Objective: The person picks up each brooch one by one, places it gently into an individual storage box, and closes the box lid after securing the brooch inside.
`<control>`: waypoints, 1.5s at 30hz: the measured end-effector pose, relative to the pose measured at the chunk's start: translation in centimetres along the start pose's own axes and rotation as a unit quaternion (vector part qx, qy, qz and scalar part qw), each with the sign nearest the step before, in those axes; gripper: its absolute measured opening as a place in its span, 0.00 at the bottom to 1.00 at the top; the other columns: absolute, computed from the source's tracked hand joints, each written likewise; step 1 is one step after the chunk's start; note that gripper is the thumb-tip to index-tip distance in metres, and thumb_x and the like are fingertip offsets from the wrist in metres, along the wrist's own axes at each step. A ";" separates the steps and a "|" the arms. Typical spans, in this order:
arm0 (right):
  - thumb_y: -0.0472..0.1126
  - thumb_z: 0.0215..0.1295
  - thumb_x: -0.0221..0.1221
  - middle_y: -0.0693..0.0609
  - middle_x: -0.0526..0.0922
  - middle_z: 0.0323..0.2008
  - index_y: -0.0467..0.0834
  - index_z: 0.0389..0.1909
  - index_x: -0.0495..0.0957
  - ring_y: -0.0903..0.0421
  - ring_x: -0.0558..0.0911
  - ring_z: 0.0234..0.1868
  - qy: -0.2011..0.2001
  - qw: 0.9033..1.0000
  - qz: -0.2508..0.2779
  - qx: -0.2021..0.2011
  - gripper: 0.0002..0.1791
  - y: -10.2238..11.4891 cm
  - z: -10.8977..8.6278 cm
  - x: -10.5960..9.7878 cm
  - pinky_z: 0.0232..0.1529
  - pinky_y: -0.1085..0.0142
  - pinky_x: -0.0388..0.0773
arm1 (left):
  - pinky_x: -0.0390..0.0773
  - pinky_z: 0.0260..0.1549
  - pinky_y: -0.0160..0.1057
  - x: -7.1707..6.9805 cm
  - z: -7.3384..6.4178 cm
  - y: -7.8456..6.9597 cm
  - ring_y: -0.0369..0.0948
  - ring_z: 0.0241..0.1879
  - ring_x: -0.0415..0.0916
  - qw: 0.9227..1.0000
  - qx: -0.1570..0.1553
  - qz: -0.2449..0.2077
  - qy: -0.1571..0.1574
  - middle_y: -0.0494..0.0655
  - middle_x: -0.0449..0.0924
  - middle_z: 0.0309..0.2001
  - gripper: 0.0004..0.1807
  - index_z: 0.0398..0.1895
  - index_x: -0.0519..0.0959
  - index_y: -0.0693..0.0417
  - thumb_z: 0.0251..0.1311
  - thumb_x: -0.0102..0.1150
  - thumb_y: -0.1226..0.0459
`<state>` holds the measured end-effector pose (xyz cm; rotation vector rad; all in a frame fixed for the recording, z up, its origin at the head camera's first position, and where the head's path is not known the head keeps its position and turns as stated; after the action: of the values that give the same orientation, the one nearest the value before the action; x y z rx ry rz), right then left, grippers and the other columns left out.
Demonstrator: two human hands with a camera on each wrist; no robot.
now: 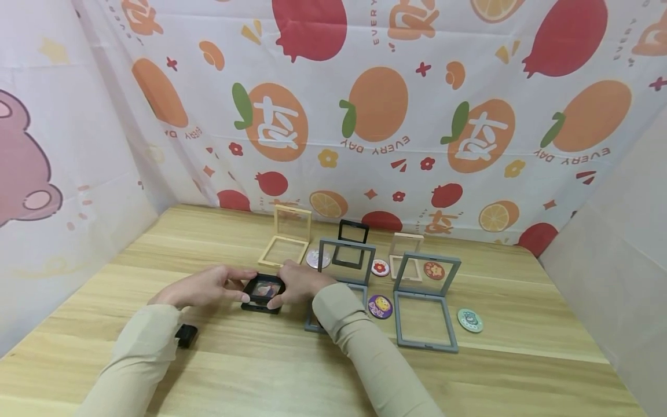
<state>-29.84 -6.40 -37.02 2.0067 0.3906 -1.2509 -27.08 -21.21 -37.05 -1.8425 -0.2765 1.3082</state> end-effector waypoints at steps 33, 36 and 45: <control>0.56 0.55 0.75 0.49 0.73 0.52 0.38 0.57 0.77 0.56 0.78 0.43 -0.026 0.993 -0.112 0.024 0.36 0.9 0.6 0.5 0.48 0.66 0.78 | 0.79 0.41 0.41 0.5 0.4 -1.0 0.40 0.36 0.79 0.998 -0.011 0.057 -0.014 0.52 0.85 0.43 0.36 0.64 0.73 0.74 0.51 0.77 0.69; 0.57 0.55 0.75 0.49 0.73 0.52 0.38 0.58 0.76 0.56 0.78 0.43 -0.024 0.993 -0.114 0.027 0.37 0.9 0.6 0.5 0.48 0.66 0.78 | 0.79 0.41 0.42 0.5 0.4 -0.9 0.40 0.36 0.79 0.998 -0.014 0.059 -0.014 0.52 0.85 0.42 0.37 0.64 0.73 0.73 0.50 0.77 0.69; 0.56 0.54 0.76 0.50 0.74 0.53 0.39 0.57 0.76 0.55 0.78 0.44 -0.033 0.991 -0.123 0.031 0.36 1.1 0.7 0.6 0.49 0.66 0.78 | 0.76 0.33 0.40 0.3 0.4 -1.3 0.40 0.31 0.75 0.994 -0.031 0.104 -0.030 0.48 0.82 0.34 0.38 0.64 0.75 0.68 0.48 0.80 0.66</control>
<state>-29.31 -7.70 -37.26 2.0085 0.5867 -1.4934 -26.97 -20.05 -36.33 -1.9278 -0.1609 1.5145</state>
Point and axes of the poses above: each hand's wrist, its own z-axis towards the middle knuckle, its own x-axis out of the palm, y = z × x, the point moved 7 cm from there along z, towards the middle knuckle
